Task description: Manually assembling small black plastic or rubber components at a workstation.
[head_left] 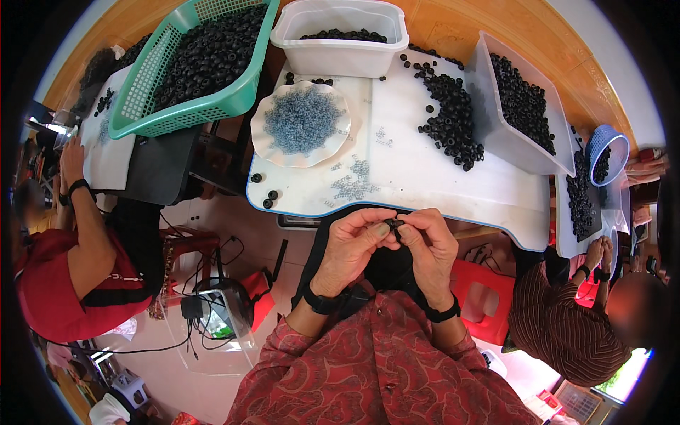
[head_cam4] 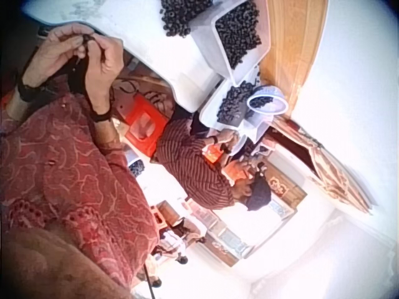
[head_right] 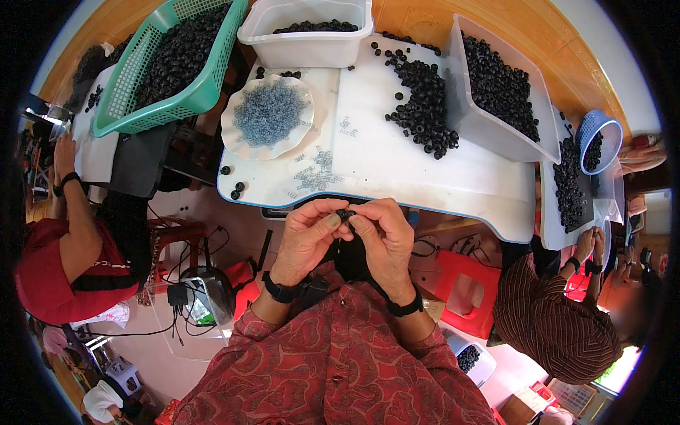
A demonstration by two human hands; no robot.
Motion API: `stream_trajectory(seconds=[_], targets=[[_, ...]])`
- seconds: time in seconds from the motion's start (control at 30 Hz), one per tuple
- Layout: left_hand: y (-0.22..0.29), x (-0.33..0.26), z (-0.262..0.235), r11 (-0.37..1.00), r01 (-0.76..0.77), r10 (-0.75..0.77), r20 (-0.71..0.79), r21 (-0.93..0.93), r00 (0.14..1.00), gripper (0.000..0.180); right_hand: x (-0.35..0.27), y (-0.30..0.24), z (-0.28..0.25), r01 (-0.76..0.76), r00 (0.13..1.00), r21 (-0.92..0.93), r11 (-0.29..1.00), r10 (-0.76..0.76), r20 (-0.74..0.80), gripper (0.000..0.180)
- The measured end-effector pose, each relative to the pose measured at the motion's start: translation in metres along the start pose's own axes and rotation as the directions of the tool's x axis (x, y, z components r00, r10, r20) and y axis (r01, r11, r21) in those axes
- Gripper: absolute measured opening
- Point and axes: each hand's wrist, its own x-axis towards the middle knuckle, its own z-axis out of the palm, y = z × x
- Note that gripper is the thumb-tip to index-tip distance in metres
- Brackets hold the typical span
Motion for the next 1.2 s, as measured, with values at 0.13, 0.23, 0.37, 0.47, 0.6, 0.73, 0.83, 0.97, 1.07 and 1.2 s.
stream_trajectory(seconds=[0.13, 0.23, 0.37, 0.47, 0.6, 0.73, 0.83, 0.97, 1.07, 1.2], targets=[[0.0005, -0.0005, 0.0006, 1.0, 0.002, -0.002, -0.001, 0.018, 1.0, 0.026, 0.0012, -0.0007, -0.0006, 0.053, 0.999, -0.104, 0.993, -0.053, 0.008, 0.014], [0.0007, -0.0014, 0.0012, 1.0, 0.003, -0.003, -0.009, 0.024, 1.0, 0.026, 0.0028, -0.0034, 0.0002, 0.116, 0.993, -0.187, 0.975, -0.115, 0.017, 0.014], [0.0011, -0.0017, 0.0013, 0.999, -0.001, 0.001, -0.005, 0.044, 1.0, 0.026, 0.0026, -0.0047, 0.0019, 0.161, 0.987, -0.237, 0.958, -0.161, 0.021, 0.014], [0.001, -0.0012, 0.0022, 0.998, -0.009, 0.01, -0.006, 0.058, 1.0, 0.027, 0.0022, -0.0058, 0.0017, 0.181, 0.983, -0.269, 0.946, -0.179, 0.034, 0.013], [0.0022, -0.002, 0.0028, 0.995, -0.026, 0.027, -0.017, 0.093, 0.999, 0.027, 0.0025, -0.0054, 0.0023, 0.208, 0.978, -0.294, 0.933, -0.203, 0.047, 0.013], [0.0009, -0.0019, 0.0024, 0.994, -0.03, 0.032, -0.012, 0.106, 0.999, 0.024, 0.0027, -0.0047, 0.0009, 0.256, 0.966, -0.343, 0.904, -0.248, 0.069, 0.013], [0.0006, -0.0019, 0.0033, 0.995, -0.041, 0.044, -0.031, 0.093, 0.999, 0.022, 0.0028, -0.0063, 0.0017, 0.24, 0.971, -0.318, 0.917, -0.231, 0.065, 0.013], [-0.0019, -0.0016, 0.0002, 0.996, -0.044, 0.046, -0.03, 0.072, 0.998, 0.022, 0.0031, -0.0056, 0.0021, 0.225, 0.974, -0.295, 0.929, -0.217, 0.061, 0.012], [-0.0031, -0.0015, -0.0019, 0.994, -0.061, 0.063, -0.018, 0.09, 0.998, 0.022, 0.0044, -0.0045, 0.0012, 0.2, 0.98, -0.262, 0.944, -0.186, 0.075, 0.012], [-0.0054, -0.0003, 0.0029, 0.998, -0.054, 0.055, -0.032, 0.022, 0.998, 0.022, 0.0044, 0.002, -0.0033, 0.186, 0.982, -0.243, 0.952, -0.172, 0.077, 0.012]])
